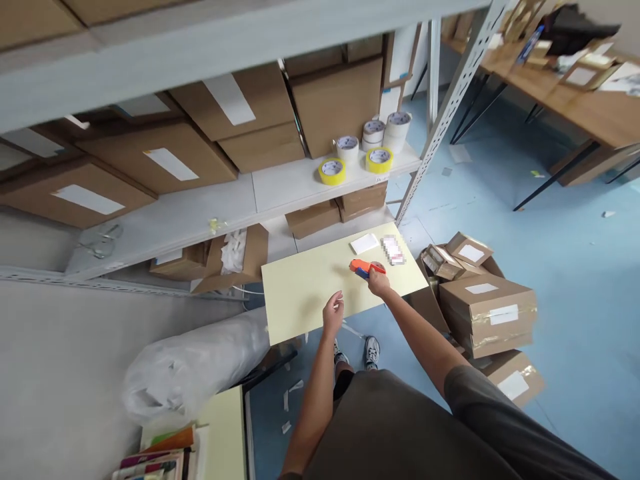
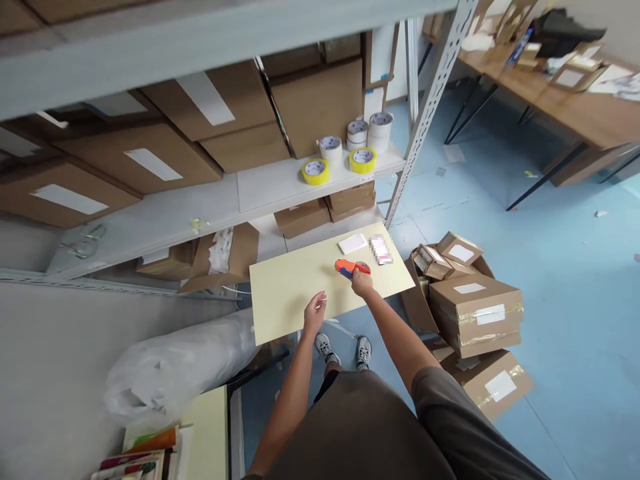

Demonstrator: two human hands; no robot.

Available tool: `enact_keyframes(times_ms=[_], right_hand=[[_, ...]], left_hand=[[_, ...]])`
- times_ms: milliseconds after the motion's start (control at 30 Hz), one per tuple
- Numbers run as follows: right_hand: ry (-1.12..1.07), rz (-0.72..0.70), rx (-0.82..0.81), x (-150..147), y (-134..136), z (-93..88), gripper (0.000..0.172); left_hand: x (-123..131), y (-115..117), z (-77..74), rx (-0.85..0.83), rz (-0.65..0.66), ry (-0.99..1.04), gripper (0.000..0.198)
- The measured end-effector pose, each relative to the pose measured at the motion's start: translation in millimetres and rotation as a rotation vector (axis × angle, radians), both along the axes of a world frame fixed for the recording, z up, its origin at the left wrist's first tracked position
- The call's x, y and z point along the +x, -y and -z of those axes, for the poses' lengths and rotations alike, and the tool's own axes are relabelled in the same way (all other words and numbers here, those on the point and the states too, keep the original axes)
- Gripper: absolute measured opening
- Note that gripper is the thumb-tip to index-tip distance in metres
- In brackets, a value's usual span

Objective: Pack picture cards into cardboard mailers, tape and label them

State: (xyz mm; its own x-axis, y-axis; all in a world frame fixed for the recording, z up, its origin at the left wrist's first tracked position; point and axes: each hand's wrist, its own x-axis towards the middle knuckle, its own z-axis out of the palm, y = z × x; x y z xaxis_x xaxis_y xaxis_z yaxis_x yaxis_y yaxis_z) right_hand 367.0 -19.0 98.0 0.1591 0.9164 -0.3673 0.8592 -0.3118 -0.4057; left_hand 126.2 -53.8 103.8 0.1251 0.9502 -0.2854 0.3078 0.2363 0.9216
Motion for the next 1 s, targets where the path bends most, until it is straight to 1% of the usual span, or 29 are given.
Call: enact_keyframes(times_ms=[67, 100, 167, 233, 300, 367, 400, 467, 500, 567, 667, 800, 1000], right_hand=[[-0.019, -0.058, 0.099, 2.5, 1.1, -28.2, 0.044], [-0.029, -0.094, 0.147, 3.3, 1.8, -44.2, 0.043], [-0.044, -0.176, 0.251, 3.1, 3.5, -79.0, 0.042], [-0.03, -0.202, 0.327, -0.2, 5.5, -115.4, 0.044], [-0.017, -0.2, 0.399, -6.6, 7.4, -150.2, 0.049], [-0.019, -0.203, 0.458, -14.7, 8.6, -180.6, 0.052], [-0.02, -0.21, 0.484, -18.9, 8.6, -193.7, 0.052], [-0.024, -0.236, 0.533, -27.0, 7.2, -214.8, 0.051], [-0.031, -0.255, 0.557, -30.9, 5.7, -223.0, 0.05], [-0.073, -0.292, 0.593, -38.2, 1.2, -234.8, 0.048], [-0.188, -0.311, 0.606, -49.3, -8.2, -242.9, 0.046], [-0.305, -0.281, 0.603, -65.7, -22.2, -240.2, 0.047], [-0.49, -0.172, 0.59, -91.1, -37.9, -224.3, 0.049]], left_hand=[[0.4, -18.2, -22.9, 0.048, -0.026, 0.036, 0.043], [0.0, -28.2, -36.8, 0.076, -0.04, 0.057, 0.043], [-2.3, -49.2, -69.0, 0.139, -0.059, 0.101, 0.044], [-7.0, -69.2, -105.3, 0.2, -0.053, 0.15, 0.046], [-13.8, -85.9, -141.8, 0.237, 0.001, 0.216, 0.047], [-22.2, -98.1, -174.0, 0.248, 0.107, 0.29, 0.045], [-26.8, -102.6, -187.5, 0.247, 0.17, 0.323, 0.044], [-36.4, -109.3, -208.6, 0.243, 0.276, 0.373, 0.042], [-41.4, -111.9, -216.4, 0.244, 0.306, 0.391, 0.041], [-51.3, -116.5, -227.3, 0.256, 0.322, 0.42, 0.04], [-65.2, -123.2, -236.1, 0.286, 0.306, 0.442, 0.037], [-79.7, -132.1, -239.5, 0.293, 0.276, 0.431, 0.036], [-96.4, -141.8, -238.4, 0.282, 0.256, 0.436, 0.042]])
